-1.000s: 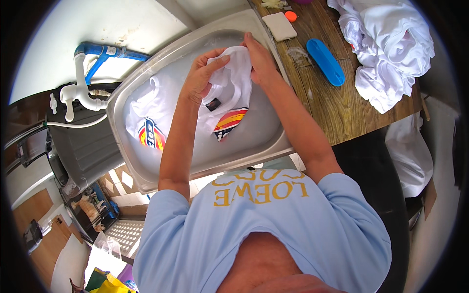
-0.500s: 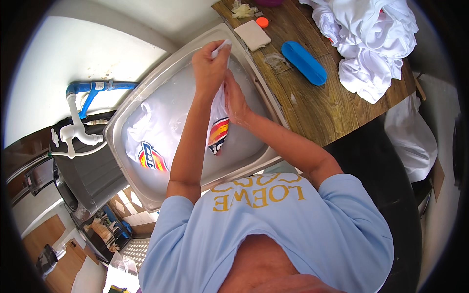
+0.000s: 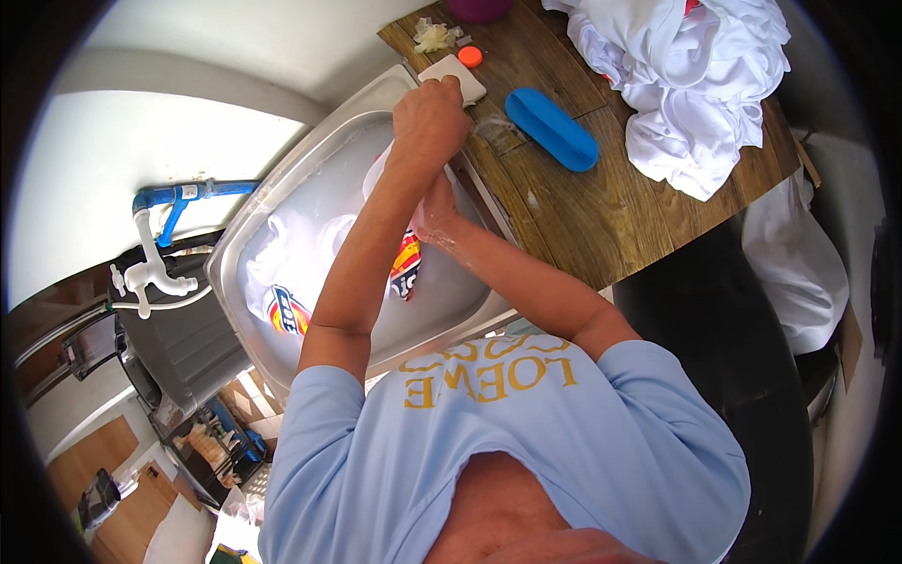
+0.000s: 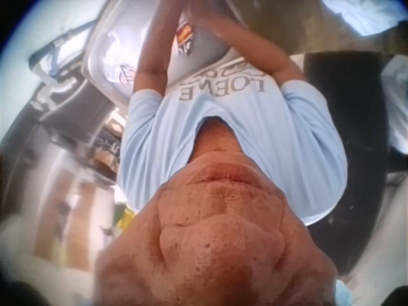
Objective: The person washes a white t-shirt by hand in a sink, applying soap from a bottle and scrubbing the fabric with their hands and a brush.
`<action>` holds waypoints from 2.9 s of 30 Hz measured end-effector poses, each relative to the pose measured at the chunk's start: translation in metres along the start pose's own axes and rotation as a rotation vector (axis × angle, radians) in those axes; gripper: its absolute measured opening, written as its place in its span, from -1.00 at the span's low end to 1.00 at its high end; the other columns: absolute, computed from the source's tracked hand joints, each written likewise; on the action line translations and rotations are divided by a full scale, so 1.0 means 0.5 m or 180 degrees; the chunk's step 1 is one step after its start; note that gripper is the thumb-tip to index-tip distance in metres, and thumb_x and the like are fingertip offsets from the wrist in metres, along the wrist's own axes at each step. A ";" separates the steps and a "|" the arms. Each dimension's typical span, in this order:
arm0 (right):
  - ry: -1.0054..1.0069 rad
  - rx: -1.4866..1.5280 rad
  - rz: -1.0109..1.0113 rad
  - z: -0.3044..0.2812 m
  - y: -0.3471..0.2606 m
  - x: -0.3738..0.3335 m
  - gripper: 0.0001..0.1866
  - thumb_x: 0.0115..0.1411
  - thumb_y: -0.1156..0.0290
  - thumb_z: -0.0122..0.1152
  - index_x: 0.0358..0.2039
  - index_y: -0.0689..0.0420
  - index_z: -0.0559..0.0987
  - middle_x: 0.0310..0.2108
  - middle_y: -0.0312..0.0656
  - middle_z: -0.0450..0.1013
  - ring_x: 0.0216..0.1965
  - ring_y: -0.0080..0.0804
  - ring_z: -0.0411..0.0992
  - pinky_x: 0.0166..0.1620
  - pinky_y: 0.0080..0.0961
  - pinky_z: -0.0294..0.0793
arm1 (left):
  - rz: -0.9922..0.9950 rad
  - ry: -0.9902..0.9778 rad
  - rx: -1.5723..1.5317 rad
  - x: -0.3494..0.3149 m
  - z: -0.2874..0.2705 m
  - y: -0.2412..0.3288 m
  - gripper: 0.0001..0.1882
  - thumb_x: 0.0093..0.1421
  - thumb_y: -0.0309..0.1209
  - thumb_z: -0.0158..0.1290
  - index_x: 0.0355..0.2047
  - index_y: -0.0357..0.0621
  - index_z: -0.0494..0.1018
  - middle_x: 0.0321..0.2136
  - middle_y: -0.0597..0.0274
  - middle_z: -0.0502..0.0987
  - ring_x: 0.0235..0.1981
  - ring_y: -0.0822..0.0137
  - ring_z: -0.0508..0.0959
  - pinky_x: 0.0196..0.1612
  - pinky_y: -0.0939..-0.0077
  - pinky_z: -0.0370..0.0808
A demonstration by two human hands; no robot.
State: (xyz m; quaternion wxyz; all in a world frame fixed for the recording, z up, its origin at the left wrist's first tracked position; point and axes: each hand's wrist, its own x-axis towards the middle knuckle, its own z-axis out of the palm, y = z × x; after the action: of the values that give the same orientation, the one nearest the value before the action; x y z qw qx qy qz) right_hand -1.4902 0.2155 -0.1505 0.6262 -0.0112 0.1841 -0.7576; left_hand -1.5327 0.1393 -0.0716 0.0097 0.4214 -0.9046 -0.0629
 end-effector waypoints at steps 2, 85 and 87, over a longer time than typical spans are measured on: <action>-0.0056 -0.0028 -0.0033 0.003 -0.003 0.001 -0.57 0.31 0.02 -0.07 0.06 -0.01 0.30 -0.08 -0.34 0.36 -0.02 -0.50 0.35 0.00 -0.43 0.38 | 0.0022 -0.0222 0.0066 0.003 -0.013 0.009 -0.72 0.04 -0.47 -0.05 -0.20 -0.21 0.45 -0.37 -0.08 0.55 -0.31 -0.08 0.57 -0.26 0.11 0.50; 0.1040 -0.1191 0.0456 0.007 0.137 0.071 -0.56 0.27 -0.10 -0.01 -0.55 -0.02 0.33 -0.52 -0.30 0.30 -0.43 -0.38 0.34 -0.30 -0.36 0.43 | -0.0495 0.1366 -0.2391 -0.196 0.157 -0.321 -0.79 0.16 -0.25 0.04 -0.53 -0.03 0.55 -0.65 0.14 0.53 -0.62 0.04 0.52 -0.55 0.28 0.45; 0.0454 -0.1233 0.0650 -0.041 0.109 0.075 -0.56 0.28 -0.09 -0.04 -0.52 0.01 0.34 -0.48 -0.27 0.33 -0.40 -0.36 0.36 -0.27 -0.34 0.45 | -0.0398 0.1468 -0.2313 -0.195 0.168 -0.315 -0.77 0.17 -0.24 0.03 -0.54 -0.05 0.55 -0.65 0.12 0.53 -0.61 0.02 0.52 -0.54 0.28 0.45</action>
State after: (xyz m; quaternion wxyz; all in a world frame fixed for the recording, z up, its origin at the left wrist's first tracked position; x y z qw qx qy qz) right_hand -1.4518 0.1768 -0.1937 0.6711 -0.0590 0.3702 -0.6396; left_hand -1.3559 0.1221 -0.1708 0.3555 0.4476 -0.7706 -0.2820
